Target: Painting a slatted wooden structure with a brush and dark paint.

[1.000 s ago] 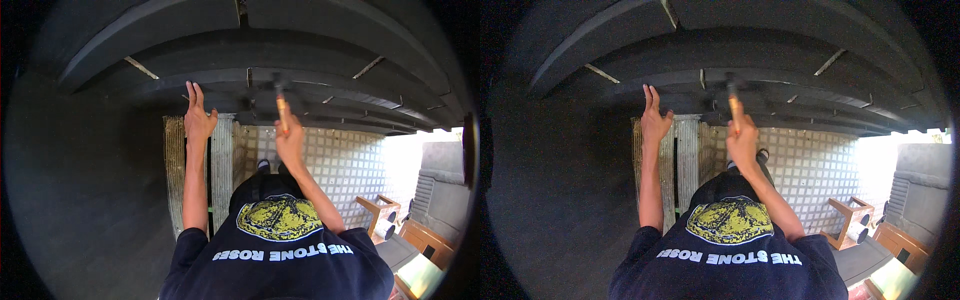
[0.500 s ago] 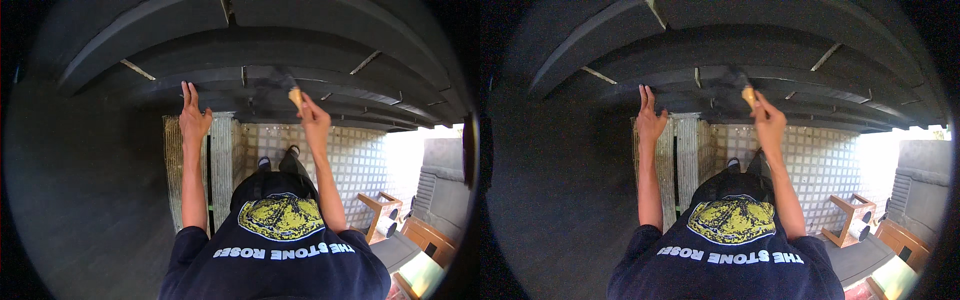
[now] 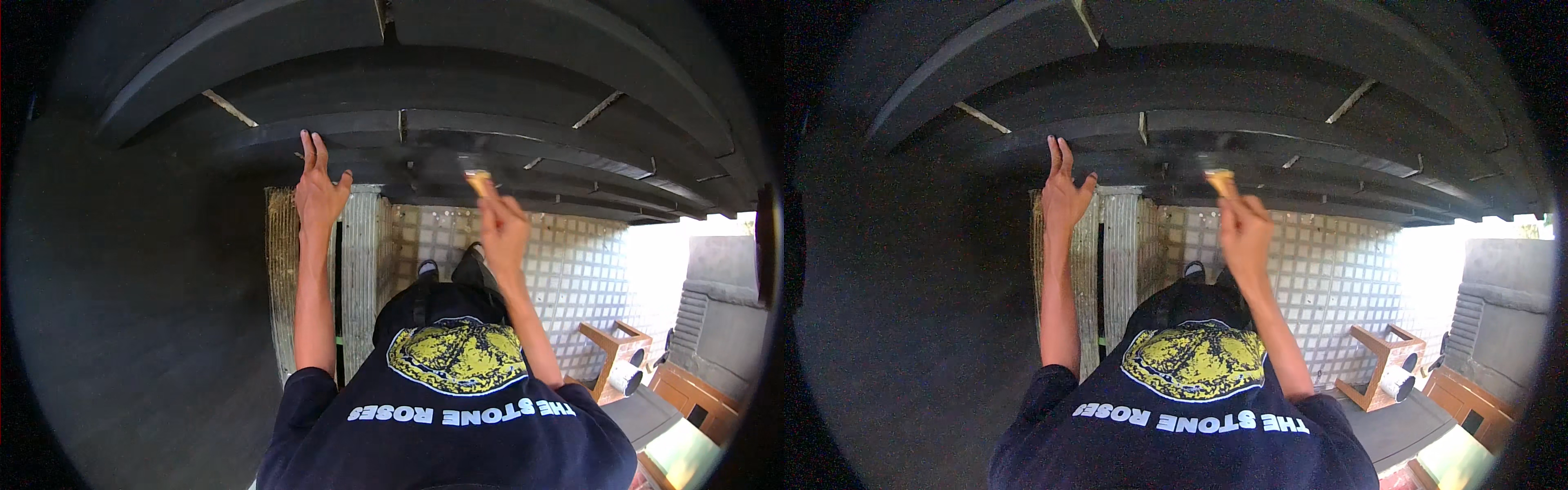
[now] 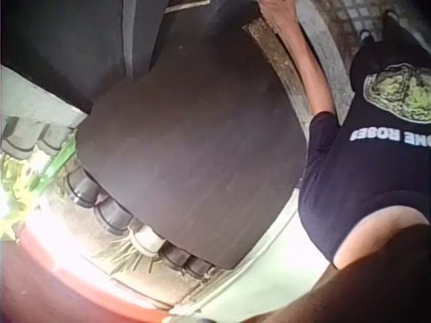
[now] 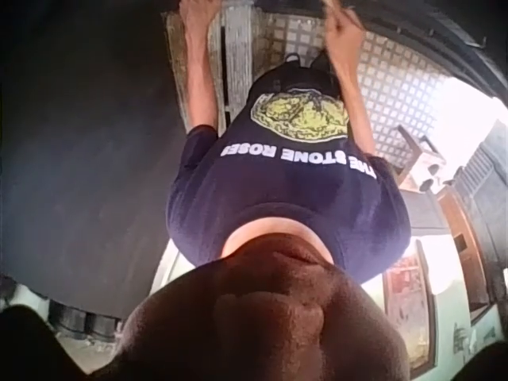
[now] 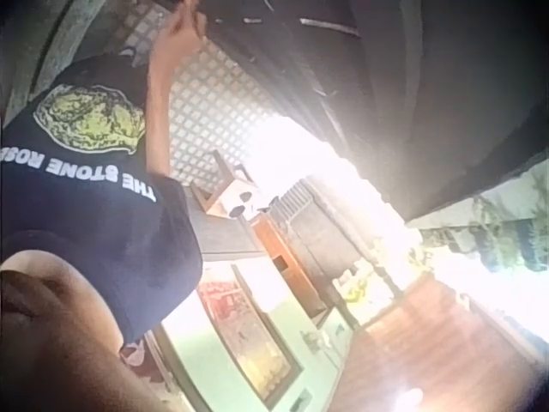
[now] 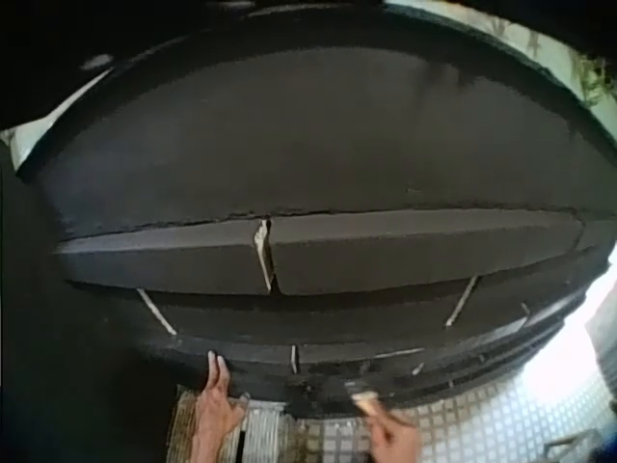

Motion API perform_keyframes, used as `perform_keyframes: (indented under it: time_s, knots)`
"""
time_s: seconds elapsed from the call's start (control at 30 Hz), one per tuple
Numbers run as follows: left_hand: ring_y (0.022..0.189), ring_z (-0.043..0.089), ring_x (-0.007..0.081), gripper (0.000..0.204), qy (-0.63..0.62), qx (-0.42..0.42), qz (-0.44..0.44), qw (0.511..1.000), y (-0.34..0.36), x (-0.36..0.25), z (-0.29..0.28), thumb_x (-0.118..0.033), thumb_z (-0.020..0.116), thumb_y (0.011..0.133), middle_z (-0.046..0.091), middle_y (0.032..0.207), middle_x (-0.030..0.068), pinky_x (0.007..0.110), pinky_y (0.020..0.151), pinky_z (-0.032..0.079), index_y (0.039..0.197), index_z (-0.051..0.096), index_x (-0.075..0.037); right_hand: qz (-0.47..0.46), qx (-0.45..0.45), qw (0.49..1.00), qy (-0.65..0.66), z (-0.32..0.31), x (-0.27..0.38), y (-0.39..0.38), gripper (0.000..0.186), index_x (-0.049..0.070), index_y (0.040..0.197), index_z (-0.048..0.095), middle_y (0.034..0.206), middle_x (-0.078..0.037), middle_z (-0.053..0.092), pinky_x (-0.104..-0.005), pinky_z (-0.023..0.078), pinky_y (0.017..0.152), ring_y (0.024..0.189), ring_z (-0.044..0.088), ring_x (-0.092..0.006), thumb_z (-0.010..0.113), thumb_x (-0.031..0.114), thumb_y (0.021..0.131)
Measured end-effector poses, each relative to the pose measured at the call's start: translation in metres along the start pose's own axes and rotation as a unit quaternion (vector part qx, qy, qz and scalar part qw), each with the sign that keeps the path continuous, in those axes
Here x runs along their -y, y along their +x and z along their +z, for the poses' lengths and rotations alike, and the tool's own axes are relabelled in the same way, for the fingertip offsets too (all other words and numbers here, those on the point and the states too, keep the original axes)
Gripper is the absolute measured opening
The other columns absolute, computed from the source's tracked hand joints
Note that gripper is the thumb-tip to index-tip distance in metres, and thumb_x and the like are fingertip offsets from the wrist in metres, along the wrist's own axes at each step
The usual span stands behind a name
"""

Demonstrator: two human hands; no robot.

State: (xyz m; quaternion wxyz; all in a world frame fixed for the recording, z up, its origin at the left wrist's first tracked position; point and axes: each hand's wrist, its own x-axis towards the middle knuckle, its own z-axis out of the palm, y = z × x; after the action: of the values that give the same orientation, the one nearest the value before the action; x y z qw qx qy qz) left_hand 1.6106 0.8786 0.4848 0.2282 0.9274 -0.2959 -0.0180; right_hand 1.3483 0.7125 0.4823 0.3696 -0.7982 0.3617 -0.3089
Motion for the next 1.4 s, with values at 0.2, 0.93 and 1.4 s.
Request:
perform_keyframes:
  time_s: [0.2,0.93,1.4]
  knots:
    - [0.107,0.066,0.0409,0.089,0.033,-0.047,0.052,0.997,0.0,0.01,0.004,-0.022,0.073,0.079,0.02,0.165,0.0124,0.046,0.077,0.058,0.154,0.03,-0.006,-0.104,0.062,0.993,0.011,0.047,0.014,0.011,0.034,0.007,0.123,0.07,0.075,-0.012,0.055,-0.0323,0.043,0.055,0.058,0.052,-0.0209,0.066,0.005,0.09]
    - [0.1,0.067,0.0436,0.09,0.022,-0.036,0.054,0.998,-0.001,0.013,0.008,-0.019,0.071,0.08,0.017,0.165,0.0143,0.046,0.075,0.058,0.155,0.025,-0.005,-0.03,-0.134,0.976,-0.171,-0.067,-0.025,0.004,0.036,0.005,0.124,0.069,0.083,-0.016,0.06,-0.039,0.047,0.063,0.069,0.06,-0.0286,0.064,0.001,0.089]
    - [0.1,0.066,0.045,0.092,0.036,-0.039,0.07,0.996,-0.001,0.006,0.008,-0.014,0.07,0.077,0.014,0.166,0.0131,0.049,0.076,0.057,0.156,0.023,-0.008,-0.131,0.082,0.987,0.044,0.038,0.034,0.009,0.029,0.005,0.114,0.073,0.081,-0.015,0.059,-0.0365,0.047,0.06,0.066,0.06,-0.028,0.067,0.002,0.086]
